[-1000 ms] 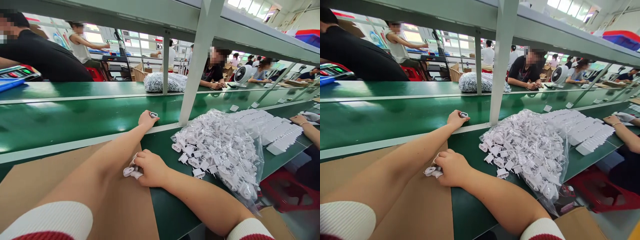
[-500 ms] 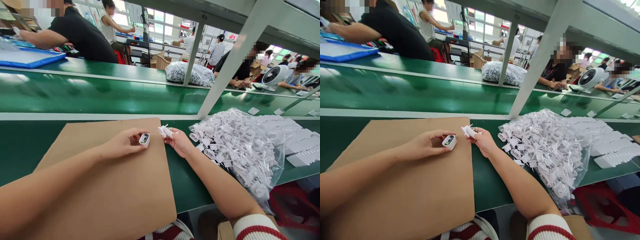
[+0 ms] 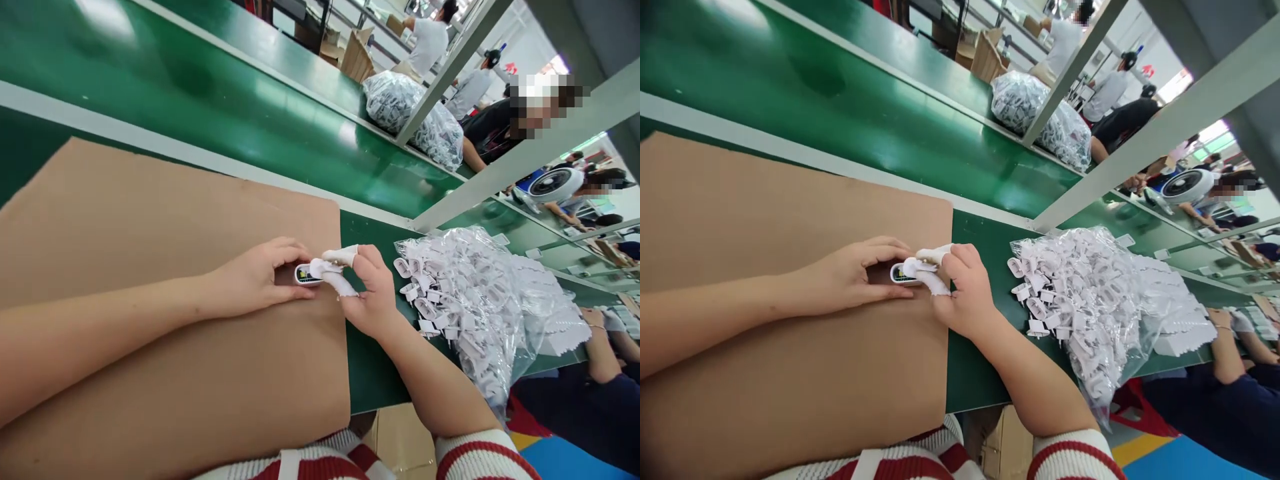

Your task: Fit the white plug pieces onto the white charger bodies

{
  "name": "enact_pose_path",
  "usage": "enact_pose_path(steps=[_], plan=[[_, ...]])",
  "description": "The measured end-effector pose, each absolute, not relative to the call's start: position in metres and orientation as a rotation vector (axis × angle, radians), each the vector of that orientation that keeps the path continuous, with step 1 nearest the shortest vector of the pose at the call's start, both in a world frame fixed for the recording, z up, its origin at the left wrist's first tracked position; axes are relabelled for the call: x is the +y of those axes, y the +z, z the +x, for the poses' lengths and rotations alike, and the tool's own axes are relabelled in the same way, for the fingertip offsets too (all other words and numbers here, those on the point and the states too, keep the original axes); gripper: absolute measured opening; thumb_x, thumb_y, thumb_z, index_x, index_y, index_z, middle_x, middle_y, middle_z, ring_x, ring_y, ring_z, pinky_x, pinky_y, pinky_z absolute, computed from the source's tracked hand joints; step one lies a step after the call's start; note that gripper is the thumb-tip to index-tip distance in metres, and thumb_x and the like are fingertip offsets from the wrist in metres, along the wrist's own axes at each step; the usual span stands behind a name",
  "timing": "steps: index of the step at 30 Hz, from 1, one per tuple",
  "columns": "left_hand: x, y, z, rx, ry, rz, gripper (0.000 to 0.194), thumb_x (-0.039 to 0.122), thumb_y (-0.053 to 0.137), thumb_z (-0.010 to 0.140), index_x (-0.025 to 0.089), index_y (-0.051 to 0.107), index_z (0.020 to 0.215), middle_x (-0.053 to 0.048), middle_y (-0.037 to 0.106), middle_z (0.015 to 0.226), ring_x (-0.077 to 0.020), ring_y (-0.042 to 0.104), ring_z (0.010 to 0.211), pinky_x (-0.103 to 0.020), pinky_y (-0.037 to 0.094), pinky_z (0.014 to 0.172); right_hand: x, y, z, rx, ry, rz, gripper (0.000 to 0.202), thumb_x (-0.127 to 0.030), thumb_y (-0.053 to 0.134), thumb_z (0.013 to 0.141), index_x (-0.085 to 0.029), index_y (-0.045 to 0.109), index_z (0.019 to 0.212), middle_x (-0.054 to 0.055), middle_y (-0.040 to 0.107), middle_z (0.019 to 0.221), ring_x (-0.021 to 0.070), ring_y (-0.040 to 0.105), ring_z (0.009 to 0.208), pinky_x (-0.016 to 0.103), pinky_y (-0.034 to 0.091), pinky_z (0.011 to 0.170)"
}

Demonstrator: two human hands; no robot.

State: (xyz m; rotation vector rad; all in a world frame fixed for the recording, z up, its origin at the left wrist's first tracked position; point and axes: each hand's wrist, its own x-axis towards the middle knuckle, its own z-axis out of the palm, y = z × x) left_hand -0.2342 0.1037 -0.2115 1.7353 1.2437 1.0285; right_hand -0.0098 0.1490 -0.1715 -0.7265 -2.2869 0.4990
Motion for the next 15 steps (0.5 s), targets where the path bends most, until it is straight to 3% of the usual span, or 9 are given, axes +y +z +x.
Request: enact_pose_path(steps=[4,8,15], plan=[[0.106,-0.211,-0.235,1.226,0.985,1.713,0.033,0.062,0.073,0.08,0.032,0.083,0.091,-0.004,0.073,0.099,-0.0288,0.068,0.096,-0.035,0.057,0.086,0.145,-0.172,-0.017,-2.439,0.286,-0.613,0.016,-0.016,0.055,0.096,-0.024,0.066,0.106,0.005,0.059,0.085,0.0229,0.058,0.086,0.038,0.051,0.078],[0.108,-0.212,-0.235,1.236,0.969,1.682,0.039,0.068,0.072,0.077,0.031,0.082,0.083,-0.004,0.07,0.094,-0.0283,0.067,0.093,-0.034,0.056,0.087,0.145,-0.169,-0.025,-2.507,0.283,-0.626,0.013,-0.016,0.055,0.096,-0.023,0.063,0.103,0.005,0.056,0.085,0.0221,0.054,0.083,0.036,0.049,0.076],[0.107,-0.212,-0.234,1.261,0.968,1.675,0.036,0.066,0.072,0.076,0.032,0.081,0.083,-0.003,0.069,0.093,-0.0287,0.067,0.094,-0.034,0.056,0.085,0.144,-0.159,-0.028,-2.586,0.16,-0.706,0.012,-0.012,0.059,0.088,-0.024,0.057,0.086,0.003,0.055,0.081,0.0233,0.052,0.084,0.038,0.042,0.078]])
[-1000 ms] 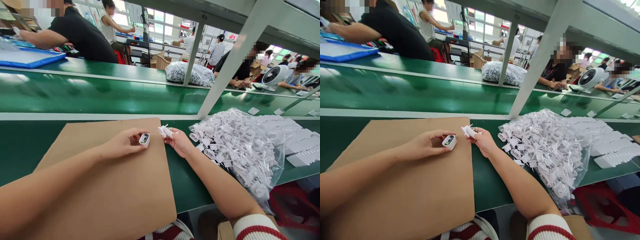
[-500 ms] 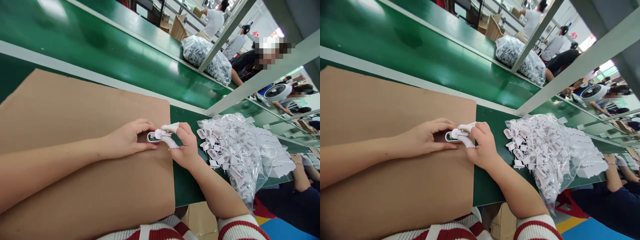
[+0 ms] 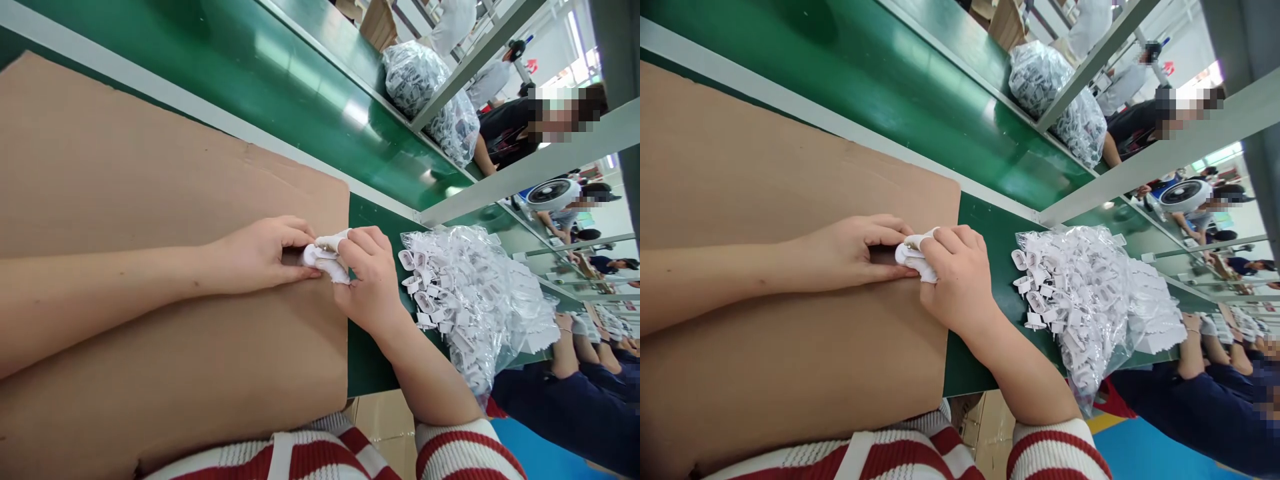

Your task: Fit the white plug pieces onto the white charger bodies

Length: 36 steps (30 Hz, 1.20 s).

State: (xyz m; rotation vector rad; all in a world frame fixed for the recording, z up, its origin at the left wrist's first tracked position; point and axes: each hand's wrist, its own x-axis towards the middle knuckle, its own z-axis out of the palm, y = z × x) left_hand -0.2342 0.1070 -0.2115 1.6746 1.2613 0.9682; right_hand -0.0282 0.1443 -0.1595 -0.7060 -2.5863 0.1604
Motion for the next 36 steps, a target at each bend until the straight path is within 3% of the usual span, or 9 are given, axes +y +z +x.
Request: enact_pose_path(steps=[6,10,16,18,22,27,31,34,36], plan=[[0.107,-0.207,-0.233,1.279,0.939,1.693,0.036,0.063,0.071,0.076,0.028,0.079,0.076,-0.004,0.067,0.09,-0.0277,0.067,0.09,-0.034,0.054,0.08,0.147,-0.159,-0.029,-2.595,0.184,-0.811,0.014,-0.011,0.062,0.079,-0.023,0.054,0.079,0.001,0.056,0.079,0.0207,0.053,0.08,0.037,0.04,0.081],[0.105,-0.201,-0.229,1.301,0.934,1.619,0.037,0.064,0.076,0.071,0.028,0.079,0.079,-0.004,0.071,0.095,-0.0288,0.069,0.094,-0.034,0.055,0.083,0.148,-0.174,-0.029,-2.427,0.432,-0.897,0.004,-0.022,0.064,0.087,-0.023,0.064,0.091,0.002,0.061,0.083,0.0207,0.057,0.083,0.037,0.045,0.082],[0.153,-0.185,-0.247,1.595,0.817,1.434,0.045,0.059,0.086,0.064,0.027,0.081,0.095,-0.001,0.077,0.094,-0.0288,0.07,0.091,-0.034,0.054,0.079,0.16,-0.213,-0.029,-1.865,1.111,-1.104,0.056,-0.043,0.066,0.092,-0.024,0.052,0.144,0.008,0.066,0.118,0.0195,0.065,0.098,0.03,0.056,0.073],[0.188,-0.18,-0.262,1.82,0.938,1.389,0.043,0.051,0.086,0.07,0.024,0.081,0.103,-0.001,0.078,0.098,-0.0283,0.069,0.095,-0.034,0.052,0.085,0.164,-0.219,-0.029,-1.844,1.142,-1.141,0.052,-0.043,0.068,0.091,-0.022,0.057,0.138,0.009,0.064,0.116,0.0204,0.065,0.096,0.03,0.056,0.069],[0.257,-0.184,-0.297,2.189,1.112,1.339,0.031,0.036,0.079,0.078,0.019,0.077,0.104,-0.006,0.077,0.104,-0.0305,0.069,0.1,-0.036,0.051,0.091,0.161,-0.217,-0.026,-2.116,0.933,-1.019,0.041,-0.035,0.075,0.089,-0.022,0.066,0.126,0.009,0.066,0.113,0.0242,0.061,0.107,0.042,0.055,0.097],[0.293,-0.205,-0.327,2.435,1.145,1.233,0.027,0.035,0.079,0.076,0.018,0.071,0.096,-0.012,0.075,0.106,-0.0346,0.068,0.109,-0.038,0.051,0.096,0.159,-0.212,-0.025,-2.209,0.935,-0.991,0.03,-0.028,0.075,0.09,-0.024,0.07,0.119,0.007,0.07,0.119,0.0262,0.061,0.112,0.046,0.05,0.103],[0.293,-0.198,-0.327,2.452,1.17,1.169,0.056,0.035,0.087,0.071,0.015,0.064,0.118,-0.017,0.07,0.119,-0.037,0.064,0.12,-0.043,0.05,0.103,0.163,-0.213,-0.025,-2.219,0.915,-0.962,0.026,-0.025,0.075,0.088,-0.025,0.071,0.114,0.007,0.071,0.12,0.0271,0.062,0.112,0.048,0.049,0.103],[0.28,-0.179,-0.316,2.495,1.263,1.156,0.087,0.04,0.092,0.07,0.011,0.05,0.14,-0.03,0.052,0.146,-0.0474,0.044,0.143,-0.057,0.036,0.118,0.166,-0.216,-0.023,-2.21,0.909,-0.908,0.024,-0.025,0.07,0.089,-0.024,0.071,0.113,0.008,0.071,0.119,0.028,0.062,0.113,0.05,0.05,0.104],[0.264,-0.172,-0.305,2.468,1.339,1.28,0.084,0.04,0.086,0.079,0.012,0.044,0.147,-0.029,0.041,0.157,-0.0448,0.033,0.152,-0.056,0.025,0.126,0.17,-0.219,-0.022,-2.214,0.897,-0.858,0.023,-0.028,0.067,0.091,-0.024,0.071,0.113,0.009,0.072,0.117,0.029,0.063,0.113,0.052,0.049,0.105]])
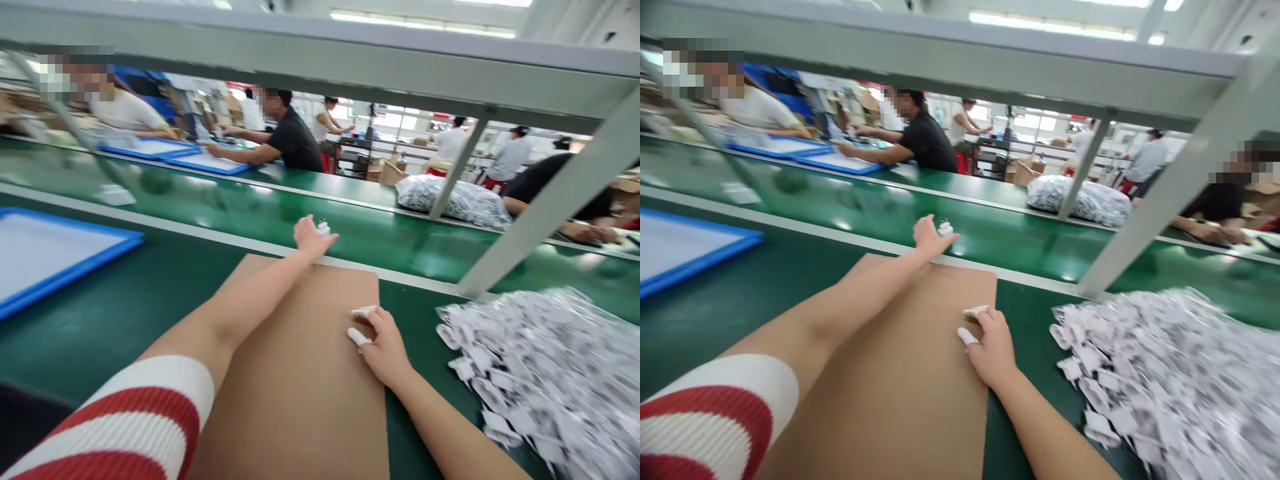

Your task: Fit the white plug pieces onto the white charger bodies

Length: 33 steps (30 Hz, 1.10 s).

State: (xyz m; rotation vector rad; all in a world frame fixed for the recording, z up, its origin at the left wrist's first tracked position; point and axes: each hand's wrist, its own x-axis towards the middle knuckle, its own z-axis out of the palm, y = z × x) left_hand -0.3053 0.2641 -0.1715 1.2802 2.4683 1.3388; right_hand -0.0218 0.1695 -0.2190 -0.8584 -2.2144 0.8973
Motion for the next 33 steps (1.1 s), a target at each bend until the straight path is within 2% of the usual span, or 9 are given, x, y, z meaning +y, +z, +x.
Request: enact_pose_path(steps=[3,5,7,12,14,18,23,28,33], plan=[[0.228,-0.178,-0.286,2.285,1.339,1.573,0.073,0.041,0.085,0.082,0.018,0.053,0.143,-0.022,0.045,0.157,-0.0394,0.036,0.152,-0.05,0.025,0.128,0.175,-0.224,-0.022,-2.227,0.856,-0.835,0.026,-0.035,0.063,0.092,-0.026,0.072,0.115,0.01,0.072,0.118,0.0304,0.064,0.114,0.053,0.05,0.106],[0.198,-0.191,-0.27,2.072,1.265,1.768,0.06,0.046,0.084,0.083,0.021,0.064,0.133,-0.018,0.06,0.145,-0.0358,0.05,0.142,-0.045,0.037,0.123,0.178,-0.226,-0.022,-2.231,0.827,-0.861,0.03,-0.039,0.063,0.091,-0.028,0.072,0.118,0.009,0.072,0.117,0.0311,0.064,0.115,0.053,0.051,0.106],[0.168,-0.206,-0.255,1.838,1.199,1.928,0.052,0.05,0.078,0.09,0.024,0.067,0.132,-0.013,0.067,0.136,-0.0297,0.062,0.128,-0.039,0.05,0.111,0.179,-0.228,-0.023,-2.249,0.8,-0.883,0.032,-0.042,0.062,0.09,-0.029,0.072,0.117,0.009,0.072,0.116,0.0318,0.064,0.114,0.054,0.052,0.104],[0.135,-0.225,-0.238,1.402,1.095,2.233,0.014,0.031,0.072,0.095,0.02,0.078,0.102,-0.009,0.077,0.116,-0.0251,0.068,0.113,-0.037,0.051,0.109,0.184,-0.231,-0.022,-2.295,0.739,-0.908,0.034,-0.042,0.061,0.085,-0.029,0.077,0.112,0.009,0.072,0.117,0.0323,0.064,0.114,0.053,0.055,0.101],[0.136,-0.225,-0.24,1.316,1.074,2.3,0.016,0.027,0.071,0.095,0.018,0.078,0.107,-0.01,0.076,0.116,-0.025,0.068,0.111,-0.037,0.051,0.107,0.187,-0.233,-0.021,-2.314,0.718,-0.903,0.035,-0.041,0.061,0.084,-0.03,0.078,0.112,0.008,0.071,0.118,0.0319,0.064,0.114,0.053,0.055,0.101],[0.141,-0.225,-0.245,1.255,1.067,2.425,0.033,0.035,0.076,0.094,0.017,0.075,0.122,-0.012,0.074,0.117,-0.0249,0.067,0.108,-0.037,0.052,0.104,0.187,-0.234,-0.021,-2.37,0.623,-0.848,0.034,-0.04,0.064,0.082,-0.031,0.079,0.112,0.009,0.068,0.112,0.033,0.064,0.11,0.054,0.058,0.097],[0.138,-0.226,-0.245,1.337,1.013,2.644,0.031,0.031,0.074,0.095,0.017,0.076,0.122,-0.013,0.071,0.122,-0.0256,0.064,0.114,-0.037,0.051,0.105,0.176,-0.224,-0.027,-2.498,0.613,-0.673,0.023,-0.044,0.065,0.093,-0.032,0.077,0.108,0.01,0.059,0.126,0.0312,0.062,0.121,0.052,0.056,0.106],[0.134,-0.22,-0.241,1.311,0.888,2.936,0.031,0.038,0.06,0.105,0.018,0.075,0.124,-0.01,0.071,0.132,-0.0281,0.058,0.128,-0.041,0.043,0.116,0.172,-0.223,-0.028,-2.537,0.578,-0.642,0.023,-0.04,0.065,0.094,-0.028,0.076,0.111,0.012,0.054,0.131,0.0336,0.058,0.128,0.056,0.052,0.112],[0.135,-0.22,-0.238,1.381,0.766,2.993,0.035,0.041,0.053,0.109,0.021,0.071,0.131,-0.006,0.074,0.13,-0.0262,0.06,0.127,-0.039,0.045,0.111,0.173,-0.227,-0.025,-2.528,0.602,-0.651,0.025,-0.04,0.063,0.094,-0.027,0.074,0.112,0.013,0.051,0.133,0.0342,0.055,0.131,0.057,0.049,0.116]])
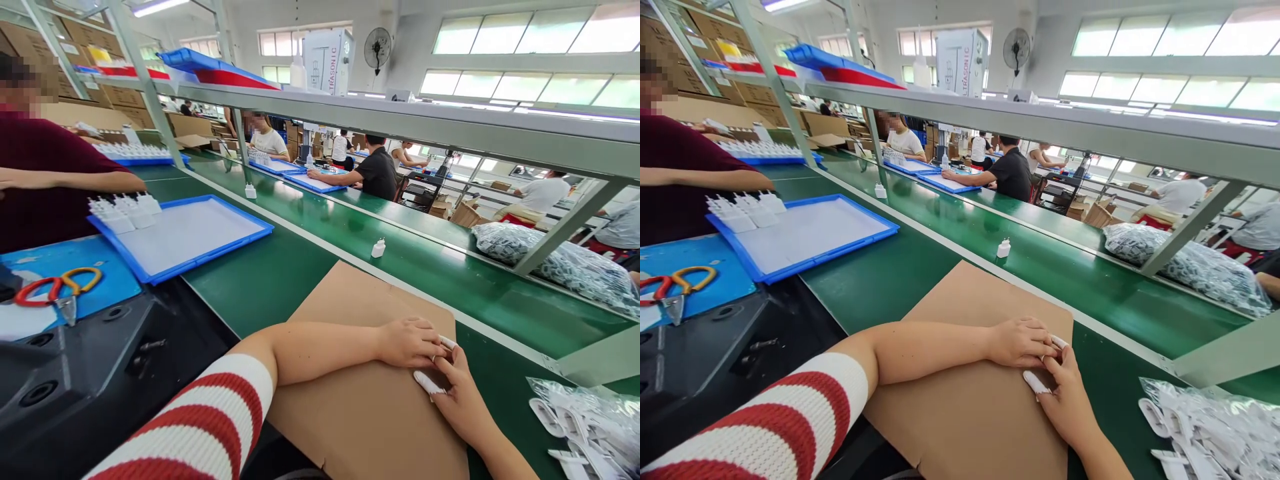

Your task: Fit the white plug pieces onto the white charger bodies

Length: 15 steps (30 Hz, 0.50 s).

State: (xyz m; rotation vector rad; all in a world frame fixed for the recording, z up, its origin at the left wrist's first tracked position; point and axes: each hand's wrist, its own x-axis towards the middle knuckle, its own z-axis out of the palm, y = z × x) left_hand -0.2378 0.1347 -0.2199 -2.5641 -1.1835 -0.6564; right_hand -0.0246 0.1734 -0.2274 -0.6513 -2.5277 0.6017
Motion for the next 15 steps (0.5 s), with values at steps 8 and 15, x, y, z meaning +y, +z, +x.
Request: enact_pose_path(steps=[8,15], plan=[[0.1373,-0.2207,-0.2329,-1.163,-0.671,-2.599,0.033,0.025,0.055,0.103,0.014,0.068,0.131,-0.01,0.074,0.129,-0.0273,0.063,0.121,-0.041,0.047,0.111,0.1729,-0.2232,-0.0206,-2.571,0.649,-0.734,0.028,-0.033,0.064,0.087,-0.025,0.069,0.113,0.012,0.051,0.133,0.0326,0.056,0.13,0.052,0.05,0.114],[0.1356,-0.2181,-0.2324,-1.176,-0.7,-2.615,0.033,0.022,0.059,0.097,0.015,0.069,0.128,-0.008,0.075,0.126,-0.0283,0.063,0.119,-0.04,0.047,0.111,0.1738,-0.2241,-0.0187,-2.628,0.656,-0.756,0.031,-0.028,0.062,0.084,-0.025,0.065,0.115,0.013,0.05,0.135,0.0328,0.053,0.133,0.055,0.047,0.117]])
